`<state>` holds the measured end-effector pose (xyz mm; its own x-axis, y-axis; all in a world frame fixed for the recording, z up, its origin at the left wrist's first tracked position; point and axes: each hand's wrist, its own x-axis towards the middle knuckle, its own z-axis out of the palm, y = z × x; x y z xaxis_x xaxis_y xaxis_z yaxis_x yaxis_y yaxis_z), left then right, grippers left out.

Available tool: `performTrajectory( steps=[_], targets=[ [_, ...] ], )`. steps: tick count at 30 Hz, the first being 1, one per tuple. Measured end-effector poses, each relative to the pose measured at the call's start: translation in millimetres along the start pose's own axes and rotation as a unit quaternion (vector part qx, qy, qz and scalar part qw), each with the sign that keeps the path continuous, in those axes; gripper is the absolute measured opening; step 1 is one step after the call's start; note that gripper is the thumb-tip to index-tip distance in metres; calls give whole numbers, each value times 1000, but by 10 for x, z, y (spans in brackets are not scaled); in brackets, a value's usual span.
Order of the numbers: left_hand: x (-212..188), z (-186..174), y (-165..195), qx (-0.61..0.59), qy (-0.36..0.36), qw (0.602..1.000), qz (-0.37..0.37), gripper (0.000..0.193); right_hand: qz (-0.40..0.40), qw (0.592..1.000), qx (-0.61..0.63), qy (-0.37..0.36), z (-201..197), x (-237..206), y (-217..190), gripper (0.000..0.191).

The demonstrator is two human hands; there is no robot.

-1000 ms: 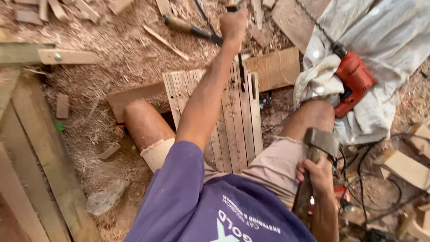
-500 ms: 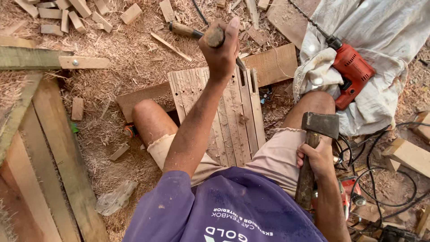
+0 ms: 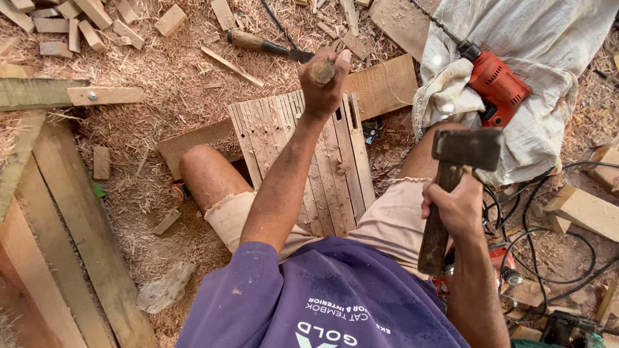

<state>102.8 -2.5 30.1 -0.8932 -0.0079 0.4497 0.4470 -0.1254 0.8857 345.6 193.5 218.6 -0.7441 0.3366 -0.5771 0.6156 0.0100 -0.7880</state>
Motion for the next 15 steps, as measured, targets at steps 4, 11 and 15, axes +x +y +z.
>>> performTrajectory(
  steps=[4,11,15],
  targets=[
    [-82,15,13,29,-12,999,26,24,-119,978,-168,23,9,-43,-674,9],
    [-146,24,318,-28,-47,998,17,18,-259,918,-300,9,709,40,-1370,22],
    [-136,18,342,-102,-64,993,-5,17,-242,836,-484,-95,1072,486,-1390,29]
  ],
)
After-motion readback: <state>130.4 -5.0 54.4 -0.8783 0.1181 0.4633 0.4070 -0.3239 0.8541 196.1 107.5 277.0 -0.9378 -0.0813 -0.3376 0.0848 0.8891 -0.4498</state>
